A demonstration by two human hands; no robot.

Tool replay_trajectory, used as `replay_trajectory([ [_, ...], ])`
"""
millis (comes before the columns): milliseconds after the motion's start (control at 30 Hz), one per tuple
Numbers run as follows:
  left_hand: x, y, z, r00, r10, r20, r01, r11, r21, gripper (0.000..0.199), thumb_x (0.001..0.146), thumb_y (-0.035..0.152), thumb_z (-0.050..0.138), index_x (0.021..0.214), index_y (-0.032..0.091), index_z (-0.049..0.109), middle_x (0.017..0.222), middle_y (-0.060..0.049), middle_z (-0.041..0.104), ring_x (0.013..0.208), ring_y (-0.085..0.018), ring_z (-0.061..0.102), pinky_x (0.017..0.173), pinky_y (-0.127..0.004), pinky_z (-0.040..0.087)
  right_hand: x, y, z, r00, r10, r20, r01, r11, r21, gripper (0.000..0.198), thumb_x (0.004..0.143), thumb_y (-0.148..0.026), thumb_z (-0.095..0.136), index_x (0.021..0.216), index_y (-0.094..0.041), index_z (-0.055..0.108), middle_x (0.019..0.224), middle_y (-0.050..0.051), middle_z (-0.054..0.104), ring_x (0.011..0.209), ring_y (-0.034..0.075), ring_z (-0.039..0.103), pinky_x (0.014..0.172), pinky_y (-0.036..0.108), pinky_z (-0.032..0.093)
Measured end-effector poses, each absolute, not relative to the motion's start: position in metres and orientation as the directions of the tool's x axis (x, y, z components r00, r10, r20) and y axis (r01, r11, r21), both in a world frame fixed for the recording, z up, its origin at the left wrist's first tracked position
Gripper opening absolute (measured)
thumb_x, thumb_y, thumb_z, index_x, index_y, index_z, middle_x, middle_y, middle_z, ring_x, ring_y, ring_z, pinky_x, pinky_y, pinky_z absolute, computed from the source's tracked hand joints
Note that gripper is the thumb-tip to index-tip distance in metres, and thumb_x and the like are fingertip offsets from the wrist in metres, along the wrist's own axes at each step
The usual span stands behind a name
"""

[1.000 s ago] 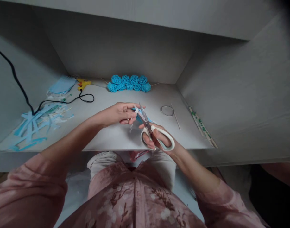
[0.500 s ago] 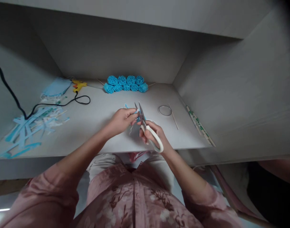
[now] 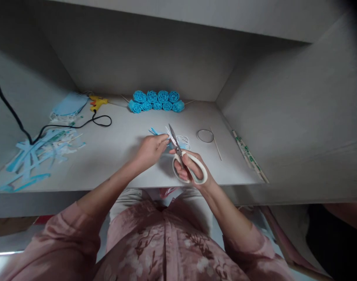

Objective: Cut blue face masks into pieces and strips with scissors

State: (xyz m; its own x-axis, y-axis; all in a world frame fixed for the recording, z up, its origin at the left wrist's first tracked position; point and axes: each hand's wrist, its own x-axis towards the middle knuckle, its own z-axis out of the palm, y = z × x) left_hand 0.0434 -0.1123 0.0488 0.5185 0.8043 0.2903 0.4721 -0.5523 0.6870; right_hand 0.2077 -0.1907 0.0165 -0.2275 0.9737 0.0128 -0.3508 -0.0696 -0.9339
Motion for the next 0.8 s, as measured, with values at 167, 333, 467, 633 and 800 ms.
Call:
replay_trajectory([
  [167, 0.044, -0.114, 0.046, 0.511, 0.799, 0.318, 0.405, -0.55, 0.73, 0.027, 0.088, 0.025, 0.04, 0.062, 0.019, 0.039, 0.054, 0.005, 0.041, 0.053, -0.01, 0.039, 0.056, -0.023, 0.028, 0.204, -0.19, 0.014, -0.273, 0.962, -0.003, -0.422, -0.123, -0.898, 0.047, 0.082, -0.055, 0.064, 0.11, -0.018, 0.062, 0.06, -0.005, 0.048, 0.041, 0.004, 0.031, 0.034, 0.017, 0.023],
  [333, 0.053, -0.113, 0.034, 0.435, 0.837, 0.332, 0.384, -0.506, 0.773, 0.026, 0.088, 0.026, 0.04, 0.063, 0.019, 0.04, 0.054, 0.005, 0.039, 0.054, -0.01, 0.038, 0.055, -0.022, 0.028, 0.195, -0.182, 0.01, -0.293, 0.956, 0.024, -0.555, -0.15, -0.818, 0.046, 0.082, -0.056, 0.064, 0.108, -0.019, 0.061, 0.062, -0.003, 0.051, 0.046, 0.007, 0.039, 0.04, 0.019, 0.032],
  [467, 0.057, -0.109, 0.027, 0.406, 0.848, 0.34, 0.391, -0.498, 0.774, 0.026, 0.088, 0.027, 0.039, 0.063, 0.019, 0.037, 0.054, 0.005, 0.04, 0.053, -0.01, 0.037, 0.055, -0.022, 0.027, 0.192, -0.175, 0.012, -0.298, 0.954, -0.042, -0.589, -0.218, -0.778, 0.047, 0.079, -0.058, 0.065, 0.104, -0.018, 0.061, 0.061, -0.004, 0.05, 0.046, 0.006, 0.036, 0.04, 0.018, 0.029],
  [633, 0.048, -0.101, 0.019, 0.43, 0.83, 0.355, 0.438, -0.535, 0.722, 0.028, 0.089, 0.026, 0.04, 0.062, 0.018, 0.039, 0.054, 0.005, 0.039, 0.053, -0.01, 0.037, 0.056, -0.023, 0.027, 0.193, -0.171, 0.008, -0.319, 0.941, -0.115, -0.56, -0.284, -0.778, 0.048, 0.077, -0.06, 0.067, 0.1, -0.018, 0.062, 0.056, -0.007, 0.045, 0.04, 0.004, 0.026, 0.035, 0.017, 0.019],
  [800, 0.044, -0.1, 0.018, 0.449, 0.812, 0.372, 0.427, -0.561, 0.709, 0.027, 0.089, 0.025, 0.041, 0.063, 0.018, 0.042, 0.054, 0.005, 0.039, 0.053, -0.01, 0.038, 0.055, -0.023, 0.027, 0.191, -0.172, 0.005, -0.32, 0.94, -0.117, -0.55, -0.285, -0.785, 0.052, 0.072, -0.061, 0.07, 0.101, -0.018, 0.061, 0.057, -0.007, 0.046, 0.04, 0.004, 0.027, 0.035, 0.017, 0.02],
])
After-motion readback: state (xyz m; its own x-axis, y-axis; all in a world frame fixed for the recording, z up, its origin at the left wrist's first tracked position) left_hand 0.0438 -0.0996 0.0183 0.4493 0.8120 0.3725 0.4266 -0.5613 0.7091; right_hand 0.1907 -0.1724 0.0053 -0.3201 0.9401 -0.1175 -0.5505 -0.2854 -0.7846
